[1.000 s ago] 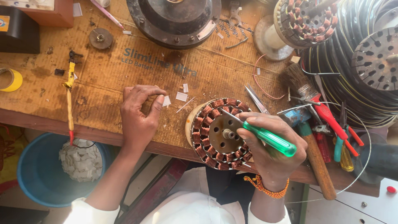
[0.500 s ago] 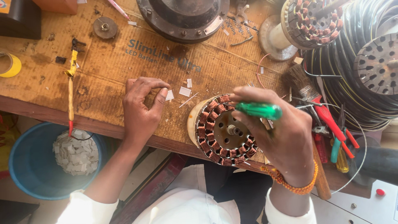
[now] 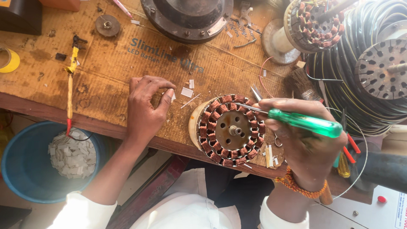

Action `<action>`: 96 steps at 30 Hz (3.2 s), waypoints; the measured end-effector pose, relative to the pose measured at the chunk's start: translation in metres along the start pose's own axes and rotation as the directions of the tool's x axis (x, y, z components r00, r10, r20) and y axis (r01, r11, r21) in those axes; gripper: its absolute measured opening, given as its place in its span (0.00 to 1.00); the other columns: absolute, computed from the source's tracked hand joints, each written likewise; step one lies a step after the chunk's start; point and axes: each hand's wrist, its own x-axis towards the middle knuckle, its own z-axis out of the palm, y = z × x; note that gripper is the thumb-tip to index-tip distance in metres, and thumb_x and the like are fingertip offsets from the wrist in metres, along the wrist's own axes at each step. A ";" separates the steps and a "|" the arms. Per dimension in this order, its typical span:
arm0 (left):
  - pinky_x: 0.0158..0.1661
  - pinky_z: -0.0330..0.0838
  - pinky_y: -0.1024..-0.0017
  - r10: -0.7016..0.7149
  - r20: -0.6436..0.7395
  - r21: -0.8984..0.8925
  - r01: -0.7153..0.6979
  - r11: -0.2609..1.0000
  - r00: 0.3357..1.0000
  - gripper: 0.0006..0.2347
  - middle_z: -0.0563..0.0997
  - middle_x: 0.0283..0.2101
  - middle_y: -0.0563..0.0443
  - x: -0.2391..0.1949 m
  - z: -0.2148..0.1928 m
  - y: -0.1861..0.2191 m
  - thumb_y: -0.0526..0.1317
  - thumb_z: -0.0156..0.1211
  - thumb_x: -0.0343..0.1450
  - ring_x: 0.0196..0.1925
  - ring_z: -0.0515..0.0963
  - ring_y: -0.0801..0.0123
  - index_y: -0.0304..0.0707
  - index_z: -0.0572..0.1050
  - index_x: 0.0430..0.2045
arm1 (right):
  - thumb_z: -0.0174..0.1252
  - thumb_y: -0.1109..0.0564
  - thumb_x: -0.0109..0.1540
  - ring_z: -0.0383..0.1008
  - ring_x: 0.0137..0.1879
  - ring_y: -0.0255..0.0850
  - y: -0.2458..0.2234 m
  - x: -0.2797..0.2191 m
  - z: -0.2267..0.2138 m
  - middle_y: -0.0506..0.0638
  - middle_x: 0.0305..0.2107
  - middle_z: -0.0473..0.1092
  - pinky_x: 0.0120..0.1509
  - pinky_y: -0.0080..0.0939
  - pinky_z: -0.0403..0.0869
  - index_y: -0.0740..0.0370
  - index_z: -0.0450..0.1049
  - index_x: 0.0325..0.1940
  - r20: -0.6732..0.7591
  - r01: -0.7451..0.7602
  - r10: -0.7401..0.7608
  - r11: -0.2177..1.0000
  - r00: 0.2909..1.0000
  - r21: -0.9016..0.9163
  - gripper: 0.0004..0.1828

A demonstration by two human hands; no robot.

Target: The person uses a green-handled screwdriver to press white insulating material into the slots of a motor stator. They rotate the stator to access different slots and continue inserting the material throughout the clip.

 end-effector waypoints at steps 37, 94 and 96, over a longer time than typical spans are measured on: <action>0.54 0.66 0.62 -0.039 -0.007 0.009 0.039 0.999 0.999 0.03 0.82 0.43 0.51 0.000 0.001 0.001 0.34 0.64 0.72 0.51 0.73 0.58 0.40 0.81 0.36 | 0.65 0.70 0.65 0.82 0.51 0.41 0.041 -0.010 -0.001 0.62 0.46 0.78 0.57 0.35 0.82 0.69 0.76 0.53 0.023 -0.021 0.017 0.983 1.000 0.182 0.12; 0.55 0.66 0.60 -0.026 0.008 0.052 0.026 0.998 1.000 0.03 0.82 0.43 0.51 0.005 0.003 0.001 0.35 0.63 0.73 0.51 0.74 0.58 0.40 0.80 0.37 | 0.70 0.49 0.67 0.81 0.53 0.46 0.094 0.013 -0.008 0.56 0.38 0.80 0.73 0.53 0.70 0.59 0.75 0.47 0.095 0.074 -0.104 0.958 0.990 0.278 0.14; 0.55 0.66 0.60 -0.024 0.006 0.052 0.024 0.998 1.000 0.03 0.82 0.43 0.51 0.005 0.003 0.001 0.35 0.63 0.73 0.51 0.74 0.57 0.40 0.80 0.37 | 0.70 0.50 0.67 0.81 0.53 0.46 0.095 0.013 -0.008 0.55 0.37 0.80 0.73 0.54 0.71 0.59 0.75 0.47 0.082 0.074 -0.101 0.956 0.991 0.285 0.14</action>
